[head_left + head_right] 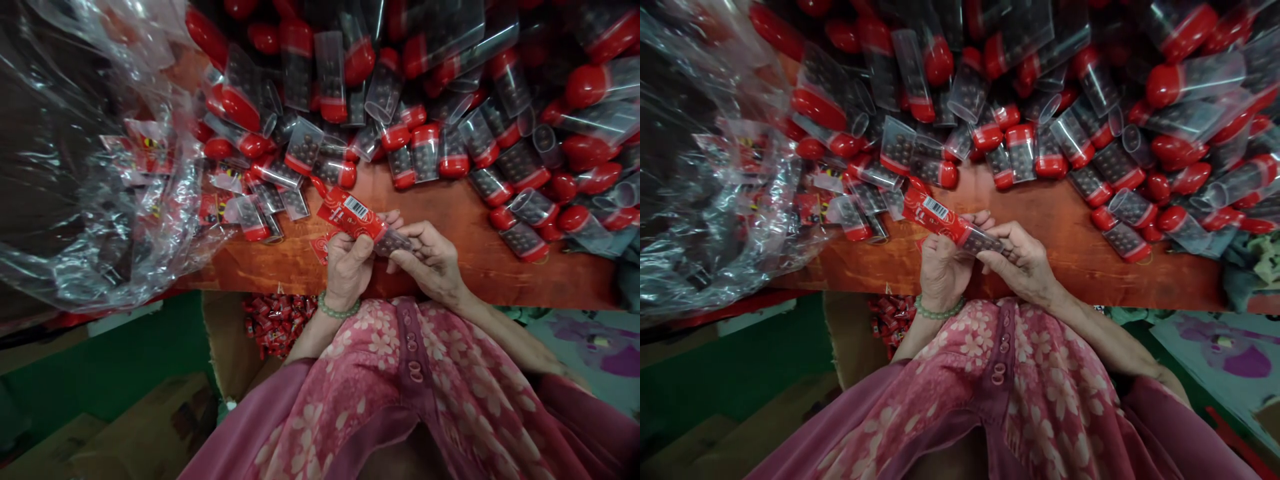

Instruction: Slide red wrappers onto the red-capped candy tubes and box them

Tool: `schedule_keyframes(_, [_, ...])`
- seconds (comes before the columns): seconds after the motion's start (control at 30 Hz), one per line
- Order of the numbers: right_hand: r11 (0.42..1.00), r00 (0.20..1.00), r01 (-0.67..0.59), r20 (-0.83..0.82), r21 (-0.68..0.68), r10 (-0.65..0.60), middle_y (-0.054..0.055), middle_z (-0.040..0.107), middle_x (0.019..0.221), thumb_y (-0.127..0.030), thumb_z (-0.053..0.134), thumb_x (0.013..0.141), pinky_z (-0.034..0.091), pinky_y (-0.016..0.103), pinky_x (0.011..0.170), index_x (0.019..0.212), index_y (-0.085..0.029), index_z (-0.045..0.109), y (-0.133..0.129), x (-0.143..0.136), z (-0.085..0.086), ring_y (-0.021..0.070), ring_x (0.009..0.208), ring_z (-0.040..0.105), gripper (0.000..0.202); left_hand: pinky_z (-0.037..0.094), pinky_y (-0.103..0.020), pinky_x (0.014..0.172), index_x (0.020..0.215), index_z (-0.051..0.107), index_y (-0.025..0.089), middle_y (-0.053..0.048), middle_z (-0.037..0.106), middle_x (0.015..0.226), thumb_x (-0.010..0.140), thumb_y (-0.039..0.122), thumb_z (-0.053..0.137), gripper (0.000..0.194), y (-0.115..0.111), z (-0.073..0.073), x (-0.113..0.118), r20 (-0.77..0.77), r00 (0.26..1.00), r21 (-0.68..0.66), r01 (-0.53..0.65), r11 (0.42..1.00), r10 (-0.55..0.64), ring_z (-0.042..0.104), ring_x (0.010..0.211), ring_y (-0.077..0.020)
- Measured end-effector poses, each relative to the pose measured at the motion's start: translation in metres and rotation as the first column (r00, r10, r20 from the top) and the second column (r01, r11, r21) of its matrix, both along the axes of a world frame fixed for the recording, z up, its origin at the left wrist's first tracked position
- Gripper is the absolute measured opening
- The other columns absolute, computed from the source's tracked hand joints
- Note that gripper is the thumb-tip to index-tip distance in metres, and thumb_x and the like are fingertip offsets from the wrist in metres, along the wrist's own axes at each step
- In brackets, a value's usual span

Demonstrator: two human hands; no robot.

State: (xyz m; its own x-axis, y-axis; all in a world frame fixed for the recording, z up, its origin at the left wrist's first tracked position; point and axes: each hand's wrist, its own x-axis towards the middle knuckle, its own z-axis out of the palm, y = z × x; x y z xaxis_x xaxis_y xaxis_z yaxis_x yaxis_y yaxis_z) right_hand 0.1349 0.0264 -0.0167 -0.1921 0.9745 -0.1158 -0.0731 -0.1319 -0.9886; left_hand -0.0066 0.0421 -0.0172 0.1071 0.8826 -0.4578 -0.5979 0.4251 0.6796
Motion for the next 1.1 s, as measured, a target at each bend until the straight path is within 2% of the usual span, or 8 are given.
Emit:
schedule_keyframes(0.13, [0.990, 0.985, 0.014, 0.167, 0.142, -0.038, -0.001, 0.072, 0.079, -0.040, 0.068, 0.097, 0.055, 0.022, 0.058, 0.107, -0.021, 0.060, -0.001, 0.000, -0.004, 0.0117, 0.061, 0.070, 0.023, 0.055, -0.050, 0.112, 0.102, 0.077, 0.020, -0.011, 0.079, 0.119, 0.071, 0.061, 0.087, 0.053, -0.002, -0.001, 0.001, -0.005, 1.000, 0.032, -0.006, 0.999, 0.006, 0.066, 0.131, -0.0349])
schedule_keyframes(0.23, [0.912, 0.910, 0.019, 0.372, 0.411, -0.186, 0.004, 0.077, 0.095, -0.036, 0.071, 0.095, 0.060, 0.025, 0.070, 0.110, -0.023, 0.063, -0.002, 0.002, -0.005, 0.0167, 0.081, 0.077, 0.021, 0.057, -0.051, 0.109, 0.093, 0.077, 0.020, -0.010, 0.081, 0.108, 0.065, 0.062, 0.090, 0.052, -0.001, 0.000, 0.005, -0.011, 1.000, 0.018, -0.016, 1.000, 0.016, 0.068, 0.129, -0.0353])
schedule_keyframes(0.3, [0.887, 0.881, 0.014, 0.414, 0.461, -0.229, 0.005, 0.078, 0.100, -0.036, 0.070, 0.095, 0.062, 0.027, 0.074, 0.111, -0.023, 0.063, -0.002, 0.003, -0.005, 0.0185, 0.087, 0.078, 0.022, 0.059, -0.048, 0.106, 0.086, 0.076, 0.020, -0.007, 0.082, 0.100, 0.062, 0.063, 0.091, 0.052, 0.000, 0.001, 0.008, -0.021, 0.999, 0.014, -0.033, 0.999, 0.034, 0.070, 0.125, -0.0341])
schedule_keyframes(0.43, [0.959, 0.908, 0.001, 0.402, 0.284, -0.120, 0.002, 0.077, 0.094, -0.046, 0.063, 0.099, 0.062, 0.026, 0.068, 0.113, -0.023, 0.061, -0.001, 0.003, -0.005, 0.0161, 0.072, 0.076, 0.027, 0.061, -0.041, 0.101, 0.084, 0.075, 0.019, -0.006, 0.082, 0.092, 0.061, 0.065, 0.090, 0.053, 0.003, 0.001, 0.012, -0.058, 0.997, -0.019, -0.059, 0.998, 0.058, 0.074, 0.119, -0.0302])
schedule_keyframes(0.6, [0.960, 0.864, 0.037, 0.474, 0.276, -0.170, 0.008, 0.078, 0.100, -0.054, 0.069, 0.092, 0.062, 0.031, 0.075, 0.109, -0.022, 0.063, -0.004, 0.005, -0.007, 0.0212, 0.085, 0.078, 0.037, 0.063, -0.036, 0.093, 0.085, 0.076, 0.018, -0.006, 0.082, 0.088, 0.063, 0.060, 0.092, 0.050, 0.000, 0.001, 0.014, -0.052, 0.996, -0.031, -0.070, 0.997, 0.068, 0.076, 0.110, -0.0269])
schedule_keyframes(0.8, [0.988, 0.997, 0.008, -0.069, -0.156, -0.019, -0.006, 0.067, 0.066, -0.059, 0.073, 0.088, 0.052, 0.023, 0.053, 0.098, -0.023, 0.056, -0.003, 0.005, 0.004, 0.0103, 0.050, 0.063, 0.041, 0.058, -0.025, 0.060, 0.087, 0.076, 0.018, -0.009, 0.082, 0.099, 0.067, 0.063, 0.087, 0.051, -0.008, 0.008, 0.012, -0.066, 0.997, -0.014, 0.028, 0.999, -0.029, 0.077, 0.083, -0.0197])
schedule_keyframes(0.97, [0.977, 0.984, 0.017, -0.168, -0.213, -0.054, -0.007, 0.065, 0.060, -0.058, 0.078, 0.084, 0.050, 0.022, 0.050, 0.094, -0.022, 0.056, -0.009, 0.000, 0.011, 0.0093, 0.046, 0.059, 0.043, 0.054, -0.026, 0.053, 0.098, 0.076, 0.017, -0.012, 0.081, 0.110, 0.072, 0.063, 0.083, 0.053, -0.018, 0.014, 0.008, -0.062, 0.989, 0.026, 0.134, 0.991, -0.132, 0.071, 0.065, -0.0149])
schedule_keyframes(1.1, [0.980, 0.986, 0.030, -0.153, -0.195, -0.060, -0.007, 0.065, 0.063, -0.061, 0.079, 0.081, 0.051, 0.022, 0.051, 0.094, -0.023, 0.055, -0.017, -0.003, 0.014, 0.0092, 0.048, 0.061, 0.047, 0.058, -0.026, 0.059, 0.100, 0.076, 0.018, -0.011, 0.080, 0.113, 0.072, 0.061, 0.085, 0.052, -0.024, 0.016, 0.005, -0.048, 0.993, 0.075, 0.108, 0.991, -0.104, 0.076, 0.083, -0.0195])
